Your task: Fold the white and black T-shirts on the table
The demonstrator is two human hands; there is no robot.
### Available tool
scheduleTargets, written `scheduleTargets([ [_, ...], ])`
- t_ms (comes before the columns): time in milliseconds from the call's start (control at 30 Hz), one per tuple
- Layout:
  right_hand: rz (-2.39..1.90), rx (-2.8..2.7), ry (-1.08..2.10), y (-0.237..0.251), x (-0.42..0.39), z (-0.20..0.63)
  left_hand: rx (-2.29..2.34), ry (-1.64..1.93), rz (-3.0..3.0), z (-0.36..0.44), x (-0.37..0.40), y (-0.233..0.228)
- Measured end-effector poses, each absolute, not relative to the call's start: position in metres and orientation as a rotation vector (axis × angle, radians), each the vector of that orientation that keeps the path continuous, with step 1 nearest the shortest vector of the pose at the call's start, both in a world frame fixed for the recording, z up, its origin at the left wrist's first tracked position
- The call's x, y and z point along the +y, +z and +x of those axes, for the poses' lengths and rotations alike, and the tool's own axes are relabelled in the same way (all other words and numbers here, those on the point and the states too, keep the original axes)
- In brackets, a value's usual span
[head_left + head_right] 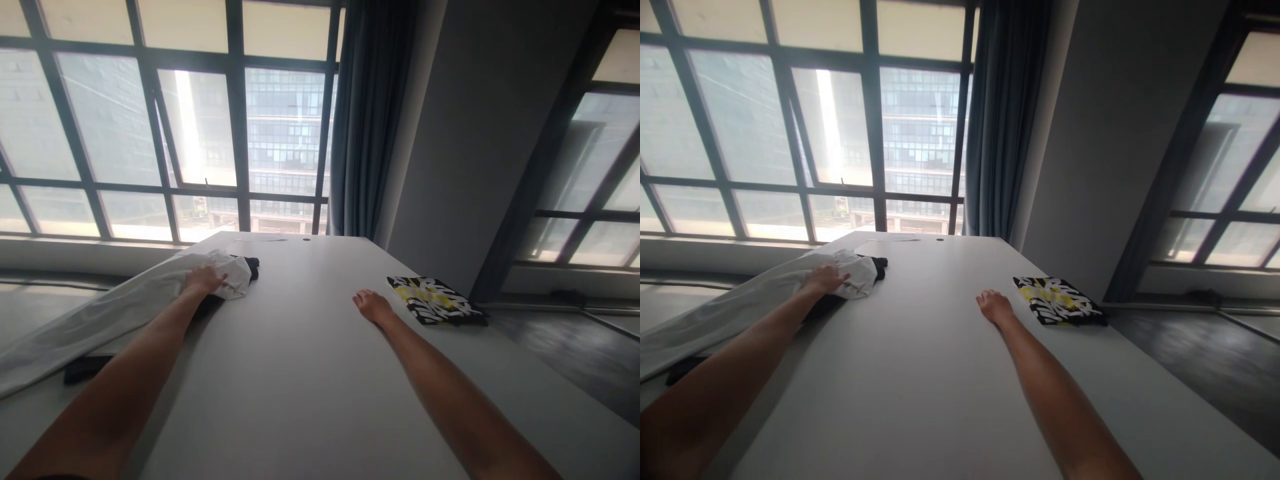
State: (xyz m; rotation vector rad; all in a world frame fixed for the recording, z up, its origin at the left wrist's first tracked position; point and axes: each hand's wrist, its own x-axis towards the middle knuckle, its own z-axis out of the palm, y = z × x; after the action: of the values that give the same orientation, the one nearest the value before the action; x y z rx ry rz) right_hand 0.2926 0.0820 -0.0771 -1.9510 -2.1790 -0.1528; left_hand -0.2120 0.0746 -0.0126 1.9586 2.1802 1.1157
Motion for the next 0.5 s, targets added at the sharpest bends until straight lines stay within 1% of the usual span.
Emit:
scheduleTargets([
  [133,-1.966,-2.171,-0.169,-0.075,0.082,0.293,2.343,1.082,1.752,-0.206,0.081,-0.004],
  [233,-1.963,-2.180,-0.181,-0.075,0.083,0.292,2.184,1.283,1.727,-0.175,0.086,0.007],
  [333,-1.958,-2.179,-0.170,-0.076,0.084,0.293,1.981,1.439,1.749,-0.119,0.091,0.010],
  [400,-1.919,-2.174,-0.148,-0.076,0.085,0.293,1.844,1.428,1.838,-0.074,0.090,0.003],
  [500,-1.739,-2.164,-0.062,-0.074,0.087,0.287,1.586,1.369,1.991,-0.009,0.078,-0.015],
])
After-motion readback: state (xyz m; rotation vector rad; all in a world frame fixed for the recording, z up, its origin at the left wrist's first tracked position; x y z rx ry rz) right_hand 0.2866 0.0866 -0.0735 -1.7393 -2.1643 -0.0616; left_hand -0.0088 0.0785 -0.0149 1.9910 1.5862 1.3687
